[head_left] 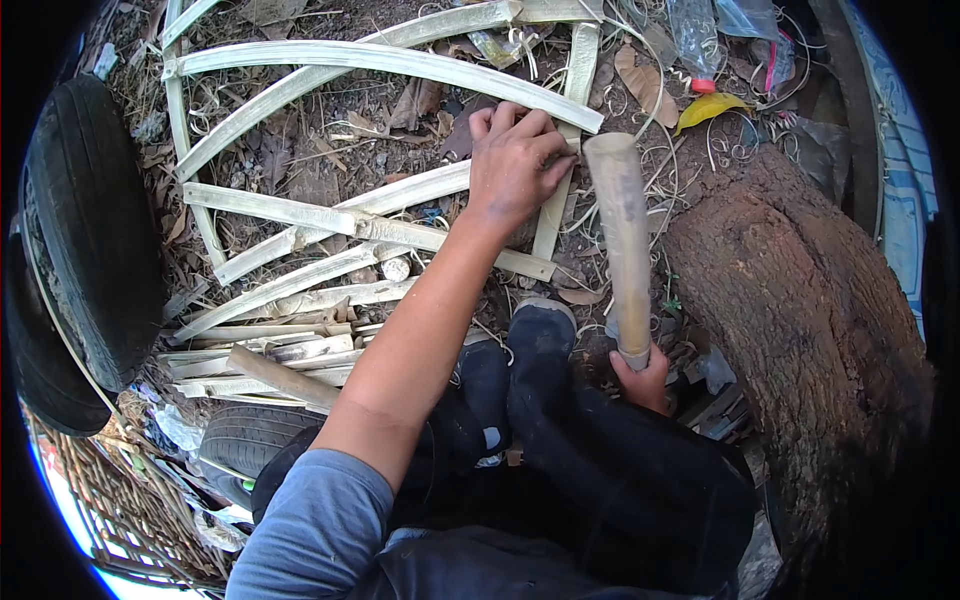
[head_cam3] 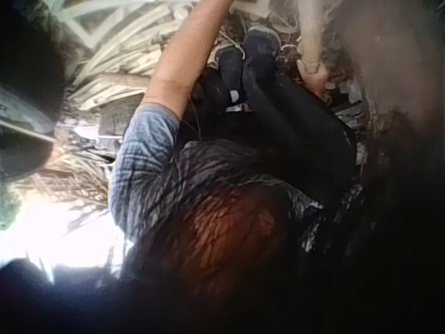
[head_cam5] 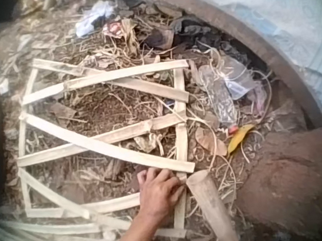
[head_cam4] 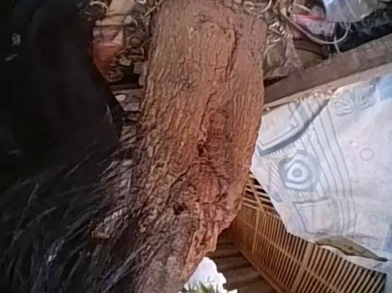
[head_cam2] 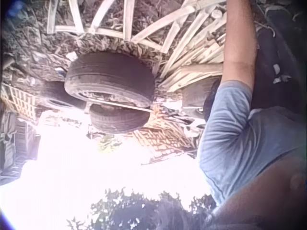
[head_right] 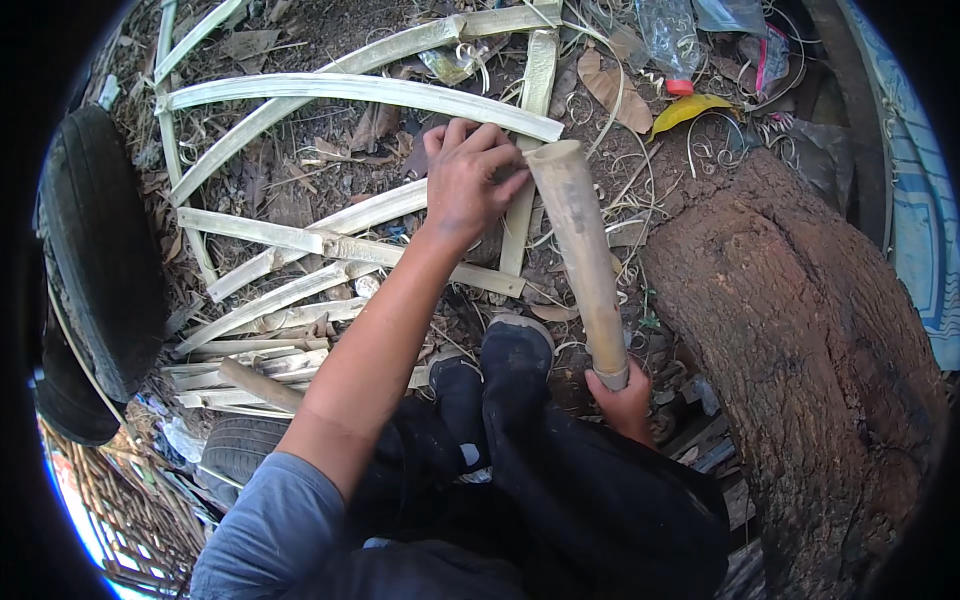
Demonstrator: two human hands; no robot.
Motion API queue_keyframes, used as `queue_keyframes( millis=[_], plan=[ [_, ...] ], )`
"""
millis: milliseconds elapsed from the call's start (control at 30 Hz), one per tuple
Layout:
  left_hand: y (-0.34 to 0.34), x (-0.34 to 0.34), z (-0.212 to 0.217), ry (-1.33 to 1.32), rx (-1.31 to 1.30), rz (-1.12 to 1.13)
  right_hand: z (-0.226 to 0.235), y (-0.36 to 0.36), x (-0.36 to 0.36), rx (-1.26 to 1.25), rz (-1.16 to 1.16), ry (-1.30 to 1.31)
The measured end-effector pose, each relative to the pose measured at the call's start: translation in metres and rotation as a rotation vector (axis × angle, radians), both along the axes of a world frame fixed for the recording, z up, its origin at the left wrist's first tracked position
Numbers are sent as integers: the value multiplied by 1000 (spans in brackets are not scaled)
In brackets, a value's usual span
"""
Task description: The person aligns bamboo strips and inserts them into a pre-constructed frame, using a wooden mallet to tap them into place.
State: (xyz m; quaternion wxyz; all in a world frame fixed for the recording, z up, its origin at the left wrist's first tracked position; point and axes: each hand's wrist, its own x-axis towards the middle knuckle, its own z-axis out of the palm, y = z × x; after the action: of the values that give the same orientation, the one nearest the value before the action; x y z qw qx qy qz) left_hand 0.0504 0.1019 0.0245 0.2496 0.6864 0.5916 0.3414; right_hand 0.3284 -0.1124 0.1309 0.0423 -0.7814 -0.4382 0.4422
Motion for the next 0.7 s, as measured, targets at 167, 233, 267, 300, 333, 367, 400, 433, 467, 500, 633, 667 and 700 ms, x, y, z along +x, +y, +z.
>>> queue_keyframes(
  millis=[167,233,267,300,333,367,400,433,467,500,633,667,700],
  plan=[
    [0,-1,2,-5,-25,1,-4,3,11,79,103,-94],
    [-1,-2,1,12,-19,1,-3,14,14,33,228,-198],
    [-1,-3,-1,24,-14,1,-4,10,13,69,256,-193],
    [-1,-4,-3,36,-8,2,-8,4,12,104,284,-189],
    [-1,-3,-3,22,-13,2,-9,2,8,139,312,-182],
    [-1,-1,-2,8,-18,2,-8,-1,5,149,275,-175],
    [-1,0,-2,-6,-24,2,-7,-3,1,159,237,-167],
    [-1,0,0,-9,-28,4,-6,-4,-3,170,198,-159],
    [-1,0,1,-13,-32,5,-4,0,-4,75,183,-146],
    [-1,-1,2,-16,-36,6,-3,5,-4,-19,167,-133],
    [-1,-1,-3,-1,-13,12,-5,12,3,-85,162,-128],
    [-1,-1,-3,4,-19,11,-4,12,-1,3,126,-99],
    [-1,-1,-4,9,-25,10,-3,12,-6,90,90,-70]
  ],
)
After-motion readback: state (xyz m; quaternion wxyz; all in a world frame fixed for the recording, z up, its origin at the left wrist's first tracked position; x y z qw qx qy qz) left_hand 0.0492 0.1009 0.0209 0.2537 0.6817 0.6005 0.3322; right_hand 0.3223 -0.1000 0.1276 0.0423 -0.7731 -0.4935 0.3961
